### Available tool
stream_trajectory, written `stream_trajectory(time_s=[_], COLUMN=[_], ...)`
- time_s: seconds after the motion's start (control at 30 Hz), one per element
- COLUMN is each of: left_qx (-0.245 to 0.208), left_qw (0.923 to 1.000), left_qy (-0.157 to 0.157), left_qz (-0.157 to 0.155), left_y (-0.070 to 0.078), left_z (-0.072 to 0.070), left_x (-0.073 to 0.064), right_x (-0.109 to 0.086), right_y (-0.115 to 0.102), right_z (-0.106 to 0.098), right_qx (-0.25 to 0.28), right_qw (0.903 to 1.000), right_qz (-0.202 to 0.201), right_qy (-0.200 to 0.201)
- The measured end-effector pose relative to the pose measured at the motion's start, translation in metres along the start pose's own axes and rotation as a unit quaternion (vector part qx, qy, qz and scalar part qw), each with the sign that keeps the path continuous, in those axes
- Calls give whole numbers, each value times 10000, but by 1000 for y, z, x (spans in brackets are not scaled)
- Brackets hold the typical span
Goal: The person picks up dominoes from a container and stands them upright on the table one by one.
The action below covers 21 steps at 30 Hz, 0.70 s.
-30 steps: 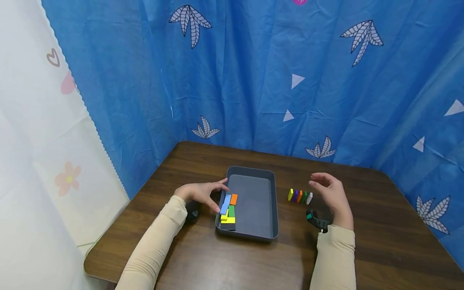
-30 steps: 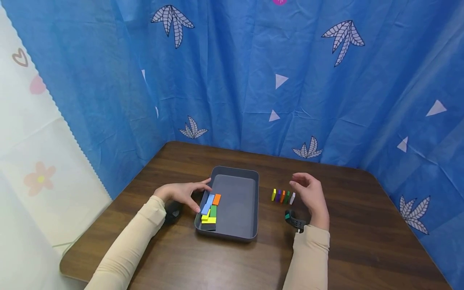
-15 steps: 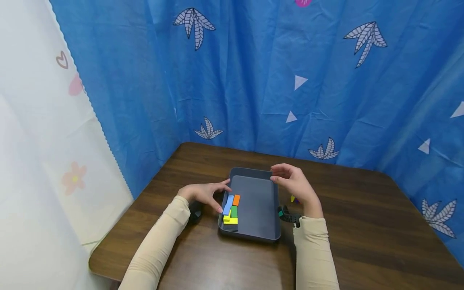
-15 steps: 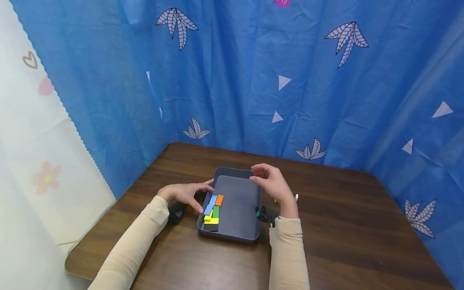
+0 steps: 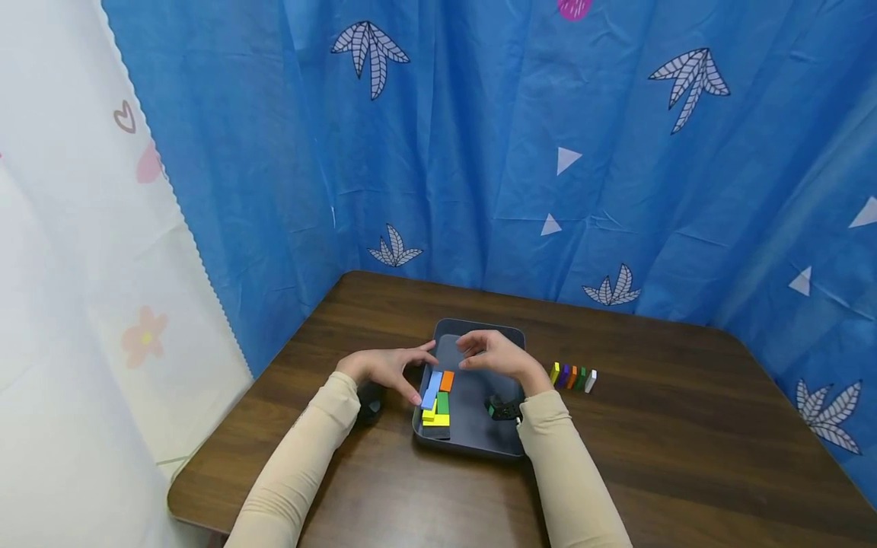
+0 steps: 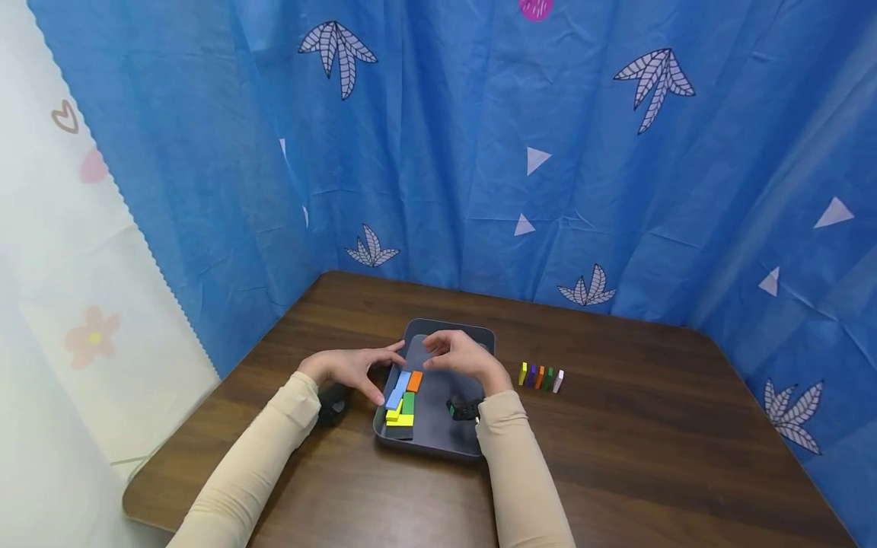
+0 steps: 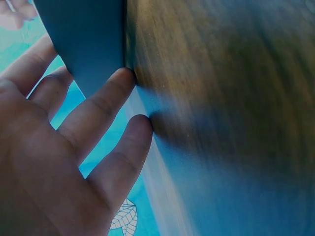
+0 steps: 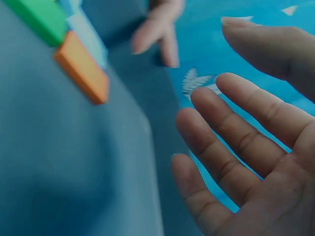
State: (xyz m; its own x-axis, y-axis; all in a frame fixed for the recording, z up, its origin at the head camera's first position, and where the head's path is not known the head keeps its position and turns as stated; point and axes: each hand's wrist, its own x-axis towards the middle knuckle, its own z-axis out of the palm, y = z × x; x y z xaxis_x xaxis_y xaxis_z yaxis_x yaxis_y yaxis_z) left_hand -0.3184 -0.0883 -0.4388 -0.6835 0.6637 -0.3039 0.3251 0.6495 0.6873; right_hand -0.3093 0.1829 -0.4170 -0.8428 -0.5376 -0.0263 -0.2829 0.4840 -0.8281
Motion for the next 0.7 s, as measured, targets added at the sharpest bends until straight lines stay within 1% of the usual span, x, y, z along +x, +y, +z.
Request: stream_trajectory(time_s=[0.2,0.33,0.53,0.7], left_qx=[24,46,32,29], left_qw=[10000,10000,10000,10000], left_qy=[-5,-6,30,-14], left_qz=[8,51,58,68], left_y=[0,1,0,-3], left_z=[-1,-1,-2,-1], left_x=[-1,-1,1,3], right_x=[11,14,21,23], right_y=[10,14,19,21], right_z=[15,21,26,31], right_qx=[-158,-257,-508,-655], right_qw=[9985,9971,9954,9937], right_qz=[363,538,445,532], right_qy=[-368,-470,-677,-733])
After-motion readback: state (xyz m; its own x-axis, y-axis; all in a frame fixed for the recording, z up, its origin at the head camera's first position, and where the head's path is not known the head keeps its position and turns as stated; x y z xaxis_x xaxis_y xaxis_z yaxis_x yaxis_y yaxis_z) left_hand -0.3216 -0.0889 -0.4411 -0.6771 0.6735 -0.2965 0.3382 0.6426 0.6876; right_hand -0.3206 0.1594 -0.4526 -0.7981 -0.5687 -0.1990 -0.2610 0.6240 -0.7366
